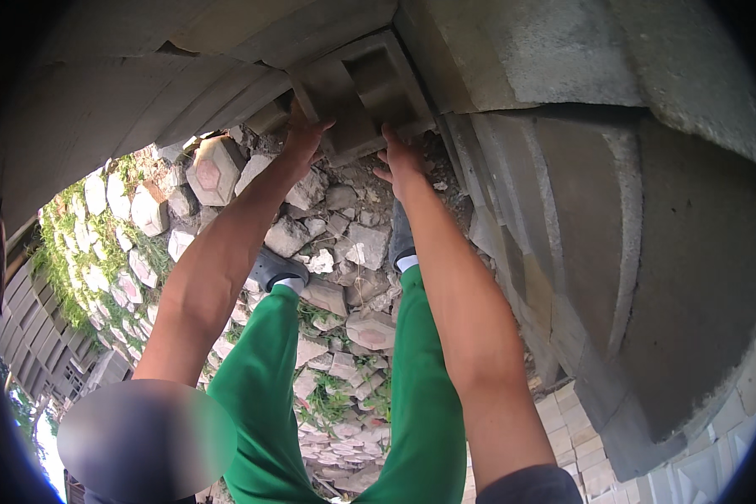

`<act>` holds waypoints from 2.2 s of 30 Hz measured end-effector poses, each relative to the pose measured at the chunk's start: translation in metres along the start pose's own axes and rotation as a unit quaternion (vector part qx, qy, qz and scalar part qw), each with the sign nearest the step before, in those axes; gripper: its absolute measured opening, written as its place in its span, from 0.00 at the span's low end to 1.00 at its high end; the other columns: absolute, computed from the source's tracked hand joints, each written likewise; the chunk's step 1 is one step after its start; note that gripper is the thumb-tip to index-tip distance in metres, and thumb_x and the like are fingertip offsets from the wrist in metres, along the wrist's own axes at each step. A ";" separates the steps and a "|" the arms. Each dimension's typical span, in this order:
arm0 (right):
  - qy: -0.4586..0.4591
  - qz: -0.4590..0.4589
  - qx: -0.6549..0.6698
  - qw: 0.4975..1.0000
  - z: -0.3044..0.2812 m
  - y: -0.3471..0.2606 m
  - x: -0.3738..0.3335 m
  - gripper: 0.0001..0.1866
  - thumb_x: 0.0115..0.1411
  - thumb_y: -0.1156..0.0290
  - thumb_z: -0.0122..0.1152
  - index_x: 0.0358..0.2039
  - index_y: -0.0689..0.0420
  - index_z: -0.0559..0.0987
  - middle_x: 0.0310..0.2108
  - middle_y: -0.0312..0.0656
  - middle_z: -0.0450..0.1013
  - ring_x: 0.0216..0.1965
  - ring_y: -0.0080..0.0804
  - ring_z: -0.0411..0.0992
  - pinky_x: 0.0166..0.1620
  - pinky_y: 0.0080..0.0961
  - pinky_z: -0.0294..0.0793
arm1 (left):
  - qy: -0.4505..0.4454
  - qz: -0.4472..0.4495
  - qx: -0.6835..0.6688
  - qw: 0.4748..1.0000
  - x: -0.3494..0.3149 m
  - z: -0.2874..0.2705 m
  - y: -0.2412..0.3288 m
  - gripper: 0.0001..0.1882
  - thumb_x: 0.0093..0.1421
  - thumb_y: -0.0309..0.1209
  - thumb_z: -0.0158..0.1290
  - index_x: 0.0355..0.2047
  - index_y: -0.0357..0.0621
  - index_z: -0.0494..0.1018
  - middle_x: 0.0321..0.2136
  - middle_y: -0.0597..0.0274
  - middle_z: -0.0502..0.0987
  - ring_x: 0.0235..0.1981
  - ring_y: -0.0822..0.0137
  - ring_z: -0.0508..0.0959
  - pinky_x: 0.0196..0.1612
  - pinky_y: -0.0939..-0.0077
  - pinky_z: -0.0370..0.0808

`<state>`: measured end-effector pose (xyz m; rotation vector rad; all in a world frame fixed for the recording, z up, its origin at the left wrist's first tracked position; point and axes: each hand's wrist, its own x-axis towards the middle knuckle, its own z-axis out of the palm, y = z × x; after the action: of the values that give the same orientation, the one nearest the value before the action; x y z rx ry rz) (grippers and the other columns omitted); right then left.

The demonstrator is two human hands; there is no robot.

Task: The person repeatedly picks up hollow concrete blocks from a pile and carries them to a stack, placing them on top. The person walks back and forth across a paved area to repeat the process.

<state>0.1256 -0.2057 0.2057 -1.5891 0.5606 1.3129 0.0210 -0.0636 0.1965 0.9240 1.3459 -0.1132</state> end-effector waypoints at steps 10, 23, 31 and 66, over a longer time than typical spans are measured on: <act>-0.068 -0.021 -0.294 0.953 -0.004 0.106 -0.079 0.23 0.60 0.53 0.53 0.50 0.55 0.73 0.43 0.42 0.75 0.44 0.38 0.74 0.45 0.36 0.72 | -0.008 -0.069 0.011 0.998 -0.121 0.017 -0.101 0.21 0.65 0.40 0.39 0.48 0.37 0.71 0.39 0.47 0.76 0.41 0.60 0.75 0.47 0.69 0.69; -0.103 0.100 -0.415 0.899 -0.057 0.073 -0.270 0.19 0.57 0.55 0.58 0.23 0.60 0.77 0.27 0.40 0.76 0.30 0.29 0.74 0.38 0.26 0.74 | -0.027 0.002 0.058 0.998 -0.326 -0.040 -0.100 0.16 0.51 0.40 0.62 0.29 0.38 0.79 0.25 0.62 0.79 0.27 0.75 0.75 0.33 0.77 0.73; -0.021 0.111 -0.508 0.854 -0.004 0.066 -0.284 0.20 0.61 0.54 0.54 0.20 0.57 0.72 0.26 0.38 0.75 0.30 0.25 0.72 0.34 0.27 0.74 | 0.029 -0.059 -0.077 0.995 -0.353 -0.090 -0.156 0.22 0.50 0.48 0.62 0.17 0.42 0.72 0.13 0.68 0.69 0.14 0.78 0.63 0.19 0.78 0.62; -0.338 -0.082 -0.726 0.594 0.620 0.213 -0.652 0.10 0.60 0.64 0.57 0.32 0.58 0.74 0.25 0.37 0.73 0.26 0.24 0.72 0.28 0.22 0.73 | 0.545 -0.038 -0.540 0.640 -0.703 -0.498 -0.198 0.17 0.48 0.36 0.63 0.21 0.39 0.68 0.17 0.63 0.71 0.19 0.74 0.69 0.25 0.76 0.69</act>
<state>-0.5516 0.1029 0.7541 -1.8797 -1.5436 2.1886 -0.6713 -0.1820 0.7330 -0.2644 2.0912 1.2834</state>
